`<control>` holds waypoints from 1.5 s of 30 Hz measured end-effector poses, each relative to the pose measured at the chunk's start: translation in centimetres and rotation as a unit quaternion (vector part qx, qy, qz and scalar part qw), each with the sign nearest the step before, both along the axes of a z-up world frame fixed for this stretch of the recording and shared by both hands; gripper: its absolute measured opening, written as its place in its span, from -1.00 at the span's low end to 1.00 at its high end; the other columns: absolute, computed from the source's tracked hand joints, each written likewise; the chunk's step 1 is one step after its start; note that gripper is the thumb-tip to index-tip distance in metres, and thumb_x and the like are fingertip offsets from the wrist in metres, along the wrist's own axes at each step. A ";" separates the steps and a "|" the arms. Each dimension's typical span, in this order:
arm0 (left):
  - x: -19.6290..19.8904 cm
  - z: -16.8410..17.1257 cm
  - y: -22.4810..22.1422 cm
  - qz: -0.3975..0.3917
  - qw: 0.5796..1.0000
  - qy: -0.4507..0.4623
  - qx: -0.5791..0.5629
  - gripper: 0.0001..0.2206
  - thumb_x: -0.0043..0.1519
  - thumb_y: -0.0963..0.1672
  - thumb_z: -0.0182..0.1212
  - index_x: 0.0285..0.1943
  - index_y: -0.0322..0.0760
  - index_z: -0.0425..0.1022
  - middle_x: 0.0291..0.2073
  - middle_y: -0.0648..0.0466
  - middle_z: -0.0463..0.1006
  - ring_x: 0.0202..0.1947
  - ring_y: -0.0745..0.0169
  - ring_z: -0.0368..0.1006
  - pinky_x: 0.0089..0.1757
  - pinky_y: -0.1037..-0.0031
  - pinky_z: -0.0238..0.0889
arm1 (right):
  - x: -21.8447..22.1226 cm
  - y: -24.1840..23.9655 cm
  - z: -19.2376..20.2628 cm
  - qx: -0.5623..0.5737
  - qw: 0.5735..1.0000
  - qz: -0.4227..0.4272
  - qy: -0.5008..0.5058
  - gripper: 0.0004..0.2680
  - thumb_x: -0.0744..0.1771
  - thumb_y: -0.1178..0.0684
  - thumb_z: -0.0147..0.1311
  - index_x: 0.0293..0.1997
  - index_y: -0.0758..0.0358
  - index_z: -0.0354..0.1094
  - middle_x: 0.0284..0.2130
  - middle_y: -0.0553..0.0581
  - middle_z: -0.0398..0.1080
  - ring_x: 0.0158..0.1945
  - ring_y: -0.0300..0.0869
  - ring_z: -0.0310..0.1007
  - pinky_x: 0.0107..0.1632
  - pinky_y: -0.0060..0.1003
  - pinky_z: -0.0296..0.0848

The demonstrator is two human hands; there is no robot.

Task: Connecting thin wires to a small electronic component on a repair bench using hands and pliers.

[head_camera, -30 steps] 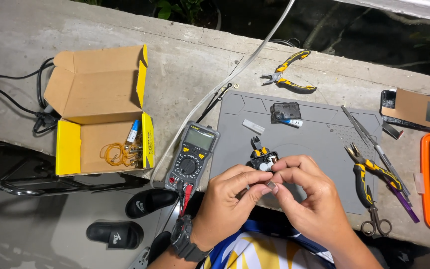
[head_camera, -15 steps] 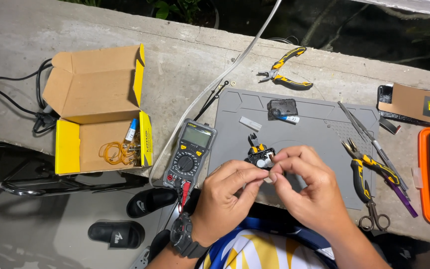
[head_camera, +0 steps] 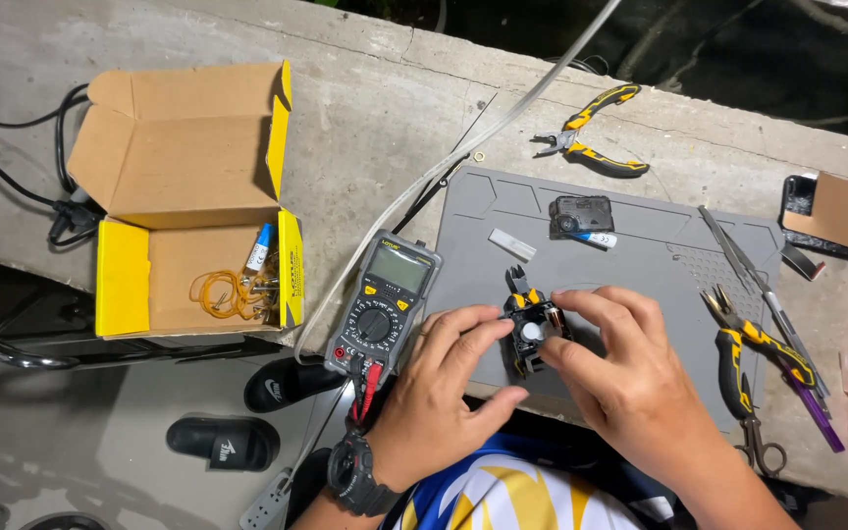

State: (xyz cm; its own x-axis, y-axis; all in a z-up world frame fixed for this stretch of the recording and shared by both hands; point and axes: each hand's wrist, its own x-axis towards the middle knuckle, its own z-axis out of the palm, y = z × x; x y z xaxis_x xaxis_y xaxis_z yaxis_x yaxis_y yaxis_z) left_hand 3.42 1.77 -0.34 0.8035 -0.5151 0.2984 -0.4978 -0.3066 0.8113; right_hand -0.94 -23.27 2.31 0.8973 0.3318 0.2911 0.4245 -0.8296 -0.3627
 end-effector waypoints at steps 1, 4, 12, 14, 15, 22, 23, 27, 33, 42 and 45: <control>0.0 -0.2 -0.1 0.000 1.000 -0.006 0.002 -0.45 0.32 -0.11 0.55 0.49 -0.30 0.48 0.38 -0.13 0.52 0.36 -0.19 0.51 0.35 0.04 0.39 | 0.0 0.1 0.2 -0.010 1.000 -0.003 0.005 -0.92 0.47 0.18 0.15 0.02 0.09 0.54 0.37 0.28 0.42 0.34 0.27 0.32 0.20 0.12 0.55; 0.2 -0.7 -0.5 0.003 1.000 -0.019 0.000 -0.41 0.30 -0.10 0.56 0.50 -0.31 0.45 0.41 -0.13 0.52 0.36 -0.20 0.50 0.35 0.03 0.40 | 0.4 0.4 0.5 -0.034 0.999 0.003 -0.004 -0.91 0.47 0.19 0.18 0.04 0.09 0.55 0.40 0.28 0.41 0.37 0.25 0.31 0.21 0.09 0.57; 0.3 -1.6 -1.0 0.017 0.999 -0.022 0.016 -0.42 0.28 -0.10 0.54 0.49 -0.26 0.46 0.41 -0.05 0.55 0.33 -0.15 0.52 0.24 0.09 0.44 | 1.0 0.5 1.3 -0.091 0.995 0.014 -0.037 -0.93 0.48 0.15 0.17 0.02 0.07 0.56 0.39 0.27 0.43 0.38 0.17 0.31 0.27 0.03 0.59; 0.3 -1.5 -1.0 0.025 0.999 -0.029 0.014 -0.44 0.28 -0.10 0.54 0.47 -0.28 0.48 0.38 -0.04 0.58 0.29 -0.12 0.55 0.19 0.12 0.48 | 1.1 0.5 1.2 -0.087 0.995 0.017 -0.050 -0.94 0.49 0.15 0.16 -0.01 0.11 0.56 0.35 0.30 0.46 0.35 0.17 0.34 0.26 0.01 0.61; 0.3 -1.7 -1.0 0.026 0.999 -0.028 0.014 -0.44 0.28 -0.10 0.54 0.47 -0.28 0.48 0.38 -0.04 0.58 0.29 -0.12 0.55 0.19 0.12 0.48 | 1.1 0.5 1.2 -0.087 0.995 0.017 -0.049 -0.94 0.49 0.15 0.16 -0.01 0.11 0.56 0.35 0.30 0.46 0.35 0.17 0.34 0.26 0.01 0.61; 0.4 -1.7 -1.1 0.029 0.999 -0.033 0.001 -0.50 0.29 -0.13 0.52 0.41 -0.29 0.49 0.35 -0.05 0.60 0.26 -0.15 0.58 0.18 0.12 0.50 | 1.3 0.9 1.3 -0.085 0.995 0.018 -0.050 -0.95 0.49 0.14 0.18 -0.02 0.12 0.57 0.33 0.31 0.47 0.33 0.16 0.35 0.30 0.00 0.57; 0.5 -1.7 -1.1 0.026 0.999 -0.031 -0.008 -0.51 0.31 -0.14 0.51 0.41 -0.32 0.48 0.33 -0.08 0.60 0.25 -0.17 0.57 0.23 0.10 0.49 | 1.4 0.9 1.3 -0.086 0.995 0.020 -0.050 -0.95 0.49 0.13 0.18 -0.02 0.12 0.56 0.33 0.31 0.47 0.32 0.17 0.35 0.31 0.01 0.55; 0.4 -1.8 -1.1 0.027 0.999 -0.025 -0.002 -0.53 0.29 -0.14 0.51 0.37 -0.28 0.50 0.32 -0.04 0.61 0.24 -0.15 0.57 0.15 0.14 0.48 | 1.3 0.9 1.4 -0.091 0.994 0.024 -0.046 -0.94 0.50 0.13 0.13 -0.02 0.13 0.54 0.33 0.34 0.46 0.34 0.19 0.35 0.33 0.04 0.54; 0.4 -1.9 -1.1 0.030 0.999 -0.028 -0.002 -0.55 0.30 -0.14 0.53 0.36 -0.27 0.51 0.32 -0.03 0.61 0.24 -0.13 0.58 0.16 0.14 0.49 | 1.2 0.8 1.5 -0.101 0.994 0.020 -0.038 -0.95 0.49 0.14 0.15 0.00 0.10 0.54 0.36 0.29 0.46 0.33 0.17 0.35 0.32 0.01 0.53; 0.5 -2.0 -1.1 0.031 0.999 -0.035 -0.015 -0.56 0.29 -0.18 0.52 0.35 -0.29 0.51 0.30 -0.07 0.61 0.23 -0.16 0.58 0.23 0.12 0.48 | 1.2 0.8 1.8 -0.105 0.993 0.037 -0.025 -0.94 0.49 0.15 0.13 0.03 0.16 0.51 0.37 0.35 0.43 0.37 0.20 0.36 0.35 0.07 0.49; 0.4 -2.0 -1.1 0.031 0.999 -0.032 -0.010 -0.56 0.28 -0.18 0.50 0.35 -0.27 0.52 0.31 -0.06 0.61 0.24 -0.17 0.57 0.23 0.11 0.47 | 1.1 0.8 1.7 -0.117 0.993 0.031 -0.013 -0.93 0.48 0.12 0.14 0.05 0.13 0.51 0.39 0.33 0.41 0.39 0.21 0.36 0.34 0.10 0.51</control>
State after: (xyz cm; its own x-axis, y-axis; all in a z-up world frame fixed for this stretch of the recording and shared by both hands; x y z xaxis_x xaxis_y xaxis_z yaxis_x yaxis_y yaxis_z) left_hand 3.85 0.66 -2.38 0.8126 -0.4583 0.3600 -0.5294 -0.3222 0.7848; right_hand 0.12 -22.50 4.05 0.8658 0.4482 0.2223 0.4848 -0.8615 -0.1513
